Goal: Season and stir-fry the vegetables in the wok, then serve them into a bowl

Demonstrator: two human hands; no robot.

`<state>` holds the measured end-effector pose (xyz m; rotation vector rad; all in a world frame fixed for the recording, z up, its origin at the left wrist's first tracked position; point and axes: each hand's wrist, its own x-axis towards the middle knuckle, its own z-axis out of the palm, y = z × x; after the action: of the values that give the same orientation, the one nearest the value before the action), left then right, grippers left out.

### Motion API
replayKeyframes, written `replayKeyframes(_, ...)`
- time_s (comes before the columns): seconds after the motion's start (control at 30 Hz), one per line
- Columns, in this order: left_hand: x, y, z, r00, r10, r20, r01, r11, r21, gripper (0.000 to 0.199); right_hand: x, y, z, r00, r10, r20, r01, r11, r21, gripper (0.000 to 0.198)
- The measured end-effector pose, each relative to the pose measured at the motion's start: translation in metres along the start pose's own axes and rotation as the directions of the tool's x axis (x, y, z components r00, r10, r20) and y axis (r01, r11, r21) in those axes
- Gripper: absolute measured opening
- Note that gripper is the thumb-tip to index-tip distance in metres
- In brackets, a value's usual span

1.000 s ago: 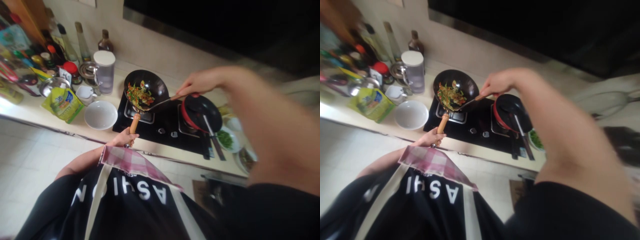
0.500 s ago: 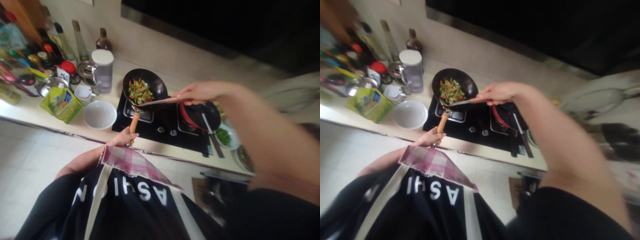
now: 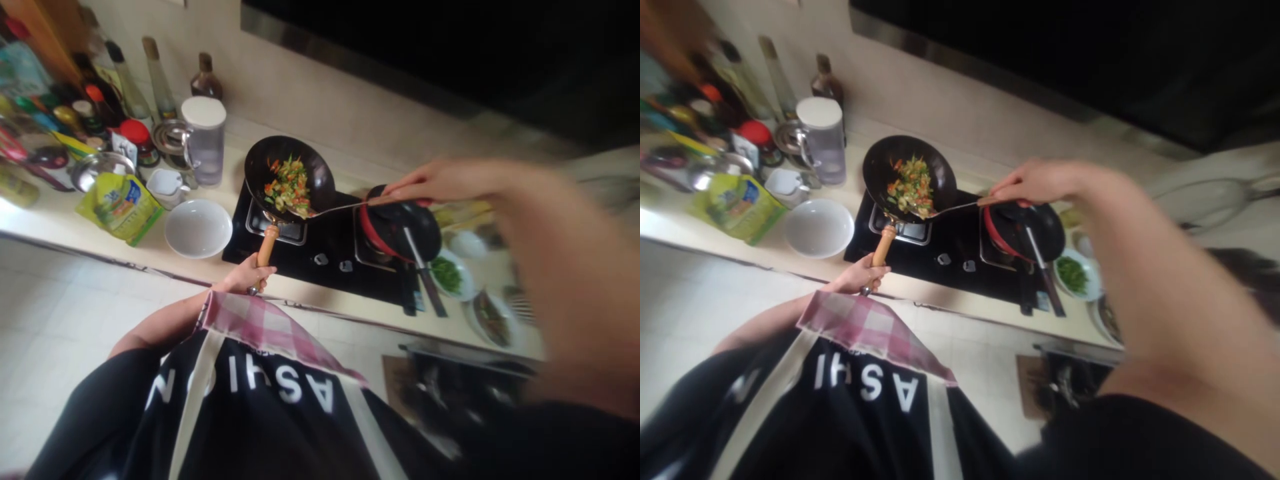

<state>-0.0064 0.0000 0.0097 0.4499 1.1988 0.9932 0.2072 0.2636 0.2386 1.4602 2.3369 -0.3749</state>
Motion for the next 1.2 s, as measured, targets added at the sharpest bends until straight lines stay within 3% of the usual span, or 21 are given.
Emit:
replayKeyframes(0.07,0.001,-0.001,0.0,1.0,0.0,-0.006,0.0,1.0,0.007,0.037,0.007,-0.009,-0.007,0.995,0.023,0.092,-0.012,0.993,-0.121,0.017)
replayKeyframes(0.17,0.002,-0.003,-0.001,1.0,0.008,-0.011,-0.007,1.0,0.02,0.039,0.023,-0.033,0.004,0.985,0.115,0.131,-0.078,0.962,-0.261,0.026)
replayKeyframes(0.27,0.002,-0.003,-0.002,1.0,0.02,0.0,-0.02,1.0,0.011,0.041,0.028,-0.05,0.029,0.995,0.095,0.012,-0.086,0.941,-0.326,0.033)
replayKeyframes(0.4,0.002,-0.003,-0.002,1.0,0.026,-0.002,-0.026,1.0,0.016,0.038,0.012,-0.043,0.042,0.972,-0.073,-0.225,-0.025,0.915,-0.404,0.039)
replayKeyframes(0.5,0.003,-0.005,-0.002,1.0,0.015,-0.01,-0.014,1.0,0.025,0.038,0.004,-0.024,0.026,0.969,-0.079,-0.235,-0.027,0.909,-0.416,0.042)
replayKeyframes(0.6,0.002,-0.005,-0.002,1.0,0.007,-0.017,-0.007,1.0,0.014,0.038,0.019,-0.01,0.01,0.965,-0.005,-0.263,-0.11,0.902,-0.418,0.041)
replayKeyframes(0.73,-0.001,-0.001,0.001,1.0,0.005,-0.018,-0.005,1.0,0.008,0.035,0.047,-0.025,0.022,0.96,-0.041,-0.276,-0.074,0.917,-0.393,0.04)
replayKeyframes(0.9,-0.001,0.0,0.001,1.0,-0.009,-0.027,0.01,1.0,0.027,0.029,0.038,-0.052,0.038,0.943,-0.224,-0.246,0.09,0.884,-0.458,0.04)
replayKeyframes(1.03,-0.001,-0.002,-0.001,1.0,0.009,-0.016,-0.008,1.0,0.016,0.035,0.026,-0.034,0.002,0.974,-0.094,-0.205,-0.014,0.881,-0.472,0.038)
replayKeyframes(1.13,-0.001,-0.002,-0.001,1.0,0.012,-0.018,-0.012,1.0,0.008,0.037,0.028,-0.024,-0.026,0.999,-0.035,-0.02,0.021,0.88,-0.474,0.035)
replayKeyframes(1.2,-0.001,-0.002,-0.001,1.0,0.012,-0.019,-0.012,1.0,0.0,0.037,0.031,-0.03,-0.032,0.992,-0.013,0.129,0.066,0.908,-0.413,0.03)
